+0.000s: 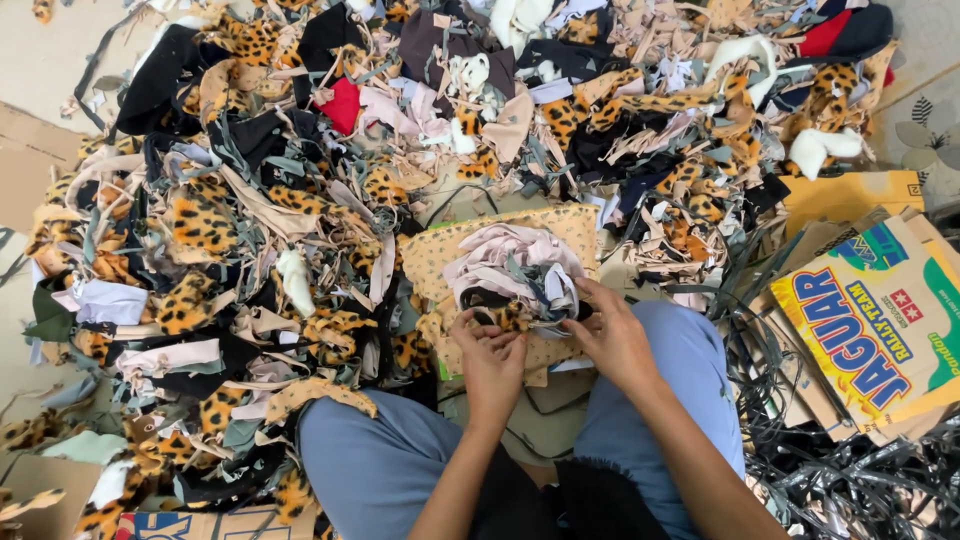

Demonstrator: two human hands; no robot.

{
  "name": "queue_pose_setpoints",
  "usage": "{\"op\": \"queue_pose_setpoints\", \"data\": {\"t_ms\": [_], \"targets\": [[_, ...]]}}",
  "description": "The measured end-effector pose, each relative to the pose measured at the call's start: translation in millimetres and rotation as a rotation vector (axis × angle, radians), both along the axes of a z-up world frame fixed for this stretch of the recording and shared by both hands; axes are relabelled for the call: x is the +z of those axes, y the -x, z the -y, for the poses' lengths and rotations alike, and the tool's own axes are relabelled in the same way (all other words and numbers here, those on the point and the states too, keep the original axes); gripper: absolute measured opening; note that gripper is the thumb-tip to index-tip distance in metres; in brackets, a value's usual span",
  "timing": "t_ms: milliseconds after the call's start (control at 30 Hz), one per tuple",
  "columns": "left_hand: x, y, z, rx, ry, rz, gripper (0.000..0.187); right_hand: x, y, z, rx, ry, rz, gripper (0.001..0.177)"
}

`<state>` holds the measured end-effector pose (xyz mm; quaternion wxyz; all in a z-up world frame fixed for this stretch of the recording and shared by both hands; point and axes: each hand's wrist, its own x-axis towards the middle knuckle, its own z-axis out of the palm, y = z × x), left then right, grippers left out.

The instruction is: Sorting through a large pile of fabric scraps and packing them into a small cardboard box.

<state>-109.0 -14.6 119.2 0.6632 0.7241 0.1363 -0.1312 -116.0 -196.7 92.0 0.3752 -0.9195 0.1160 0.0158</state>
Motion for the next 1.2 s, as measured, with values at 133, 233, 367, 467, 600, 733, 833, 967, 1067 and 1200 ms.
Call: {"op": "queue_pose_setpoints", "data": {"t_ms": [133, 233, 367, 467, 600, 733, 833, 967, 1067, 1200], "targets": [[-26.8, -4.6, -9.9, -0.229, -0.351, 0.207, 0.053, -9.5, -3.6, 2.4, 0.060, 0.122, 0.090, 0.063], [-62.8, -6.1, -18.3, -0.283, -0.997, 0.563, 0.034, -13.3, -6.7, 4.2, 0.158, 0.128, 0.146, 0.051], [-48.9, -23.9, -26.5, -0.267, -1.033, 0.846, 0.052, -16.7, -10.9, 0.9, 0.258, 0.027, 0.204, 0.074], [-50.3, -38.1, -32.2, -0.356, -0.999, 0.883, 0.078, -23.6, -12.5, -2.0, 0.365, 0.074, 0.176, 0.075], [-69.0, -43.6, -32.1, -0.531, -1.047, 0.897, 0.065, -51.1, -14.9, -3.8, 0.503, 0.176, 0.143, 0.066], [-85.5, -40.5, -25.5, -0.552, -1.079, 0.952, 0.053, -73.7, -18.9, -0.6, 0.539, 0.229, 0.208, 0.067], [-98.5, -38.9, -21.9, -0.532, -1.106, 0.914, 0.049, -79.4, -23.2, 1.1, 0.526, 0.242, 0.202, 0.066], [-120.2, -35.5, -20.1, -0.503, -1.118, 0.894, 0.051, -96.8, -25.6, 1.1, 0.527, 0.336, 0.266, 0.064], [-122.6, -37.0, -19.6, -0.494, -1.111, 0.893, 0.051, -103.7, -27.7, 0.3, 0.517, 0.369, 0.297, 0.063], [-117.1, -35.9, -20.5, -0.487, -1.082, 0.889, 0.051, -83.6, -24.2, -4.0, 0.504, 0.295, 0.291, 0.063]]}}
